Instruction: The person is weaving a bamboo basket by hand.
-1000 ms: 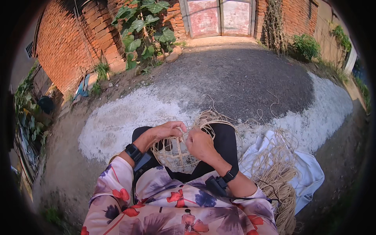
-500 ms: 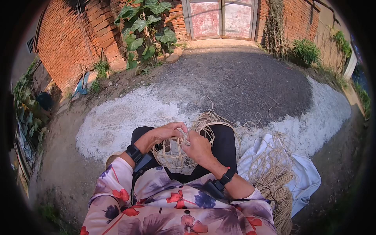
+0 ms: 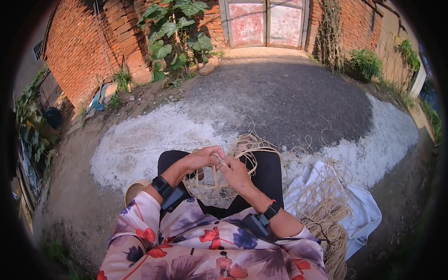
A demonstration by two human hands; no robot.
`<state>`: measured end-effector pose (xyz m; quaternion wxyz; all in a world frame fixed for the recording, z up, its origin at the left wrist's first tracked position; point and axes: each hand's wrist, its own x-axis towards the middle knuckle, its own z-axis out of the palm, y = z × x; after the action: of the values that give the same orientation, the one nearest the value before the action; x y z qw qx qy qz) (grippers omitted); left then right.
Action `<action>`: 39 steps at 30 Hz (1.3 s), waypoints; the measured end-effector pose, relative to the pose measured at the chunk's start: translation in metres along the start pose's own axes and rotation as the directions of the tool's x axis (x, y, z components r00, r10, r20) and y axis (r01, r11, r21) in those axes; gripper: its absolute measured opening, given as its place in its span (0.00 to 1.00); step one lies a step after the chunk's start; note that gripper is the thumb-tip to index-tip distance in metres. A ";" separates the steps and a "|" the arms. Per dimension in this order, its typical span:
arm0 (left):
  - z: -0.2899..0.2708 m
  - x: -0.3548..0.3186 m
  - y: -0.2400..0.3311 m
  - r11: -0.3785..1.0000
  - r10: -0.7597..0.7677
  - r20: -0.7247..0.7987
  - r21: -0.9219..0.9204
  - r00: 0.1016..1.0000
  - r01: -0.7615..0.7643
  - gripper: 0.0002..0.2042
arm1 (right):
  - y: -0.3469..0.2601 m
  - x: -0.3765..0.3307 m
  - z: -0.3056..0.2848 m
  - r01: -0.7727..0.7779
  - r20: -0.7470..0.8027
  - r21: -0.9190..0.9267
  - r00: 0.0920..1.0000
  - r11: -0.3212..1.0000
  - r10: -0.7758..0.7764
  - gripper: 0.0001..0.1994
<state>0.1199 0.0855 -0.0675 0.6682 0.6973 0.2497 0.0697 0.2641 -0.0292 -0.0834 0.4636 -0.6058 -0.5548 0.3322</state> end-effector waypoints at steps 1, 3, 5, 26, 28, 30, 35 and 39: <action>0.000 -0.001 0.000 1.000 -0.013 -0.010 0.001 1.000 0.013 0.07 | 0.000 -0.001 -0.007 0.087 -0.007 0.012 0.996 0.996 -0.087 0.10; 0.000 -0.002 0.000 0.999 0.035 0.006 0.041 0.999 -0.035 0.09 | -0.001 -0.007 -0.025 -0.515 0.435 0.491 0.844 0.702 0.315 0.11; 0.000 -0.004 0.000 0.998 0.041 -0.003 0.052 0.999 -0.041 0.10 | -0.004 -0.015 -0.038 -0.573 0.515 0.448 0.793 0.687 0.326 0.11; 0.045 -0.010 -0.004 0.811 0.389 -0.433 0.580 0.813 -0.078 0.06 | -0.009 -0.081 -0.210 -0.311 0.376 0.421 0.914 0.852 0.148 0.16; 0.042 -0.007 -0.004 0.786 0.427 -0.434 0.613 0.794 -0.088 0.06 | -0.010 -0.081 -0.186 0.007 0.127 0.375 0.990 0.927 -0.059 0.15; 0.039 -0.007 -0.004 0.770 0.430 -0.450 0.635 0.783 -0.058 0.07 | -0.023 -0.085 -0.176 0.001 0.111 0.375 0.993 0.927 -0.046 0.13; 0.034 -0.015 -0.005 0.823 0.394 -0.490 0.565 0.778 -0.061 0.07 | -0.073 -0.100 -0.215 0.042 0.012 0.429 0.999 0.902 -0.053 0.14; 0.035 -0.018 -0.008 0.758 0.477 -0.429 0.643 0.767 -0.112 0.06 | -0.071 -0.094 -0.249 0.023 -0.083 0.310 0.997 0.951 0.002 0.15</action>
<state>0.1178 0.0462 -0.0745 0.2943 0.8449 0.3270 0.3041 0.4510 -0.1731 0.0595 0.5772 -0.5355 -0.4794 0.3876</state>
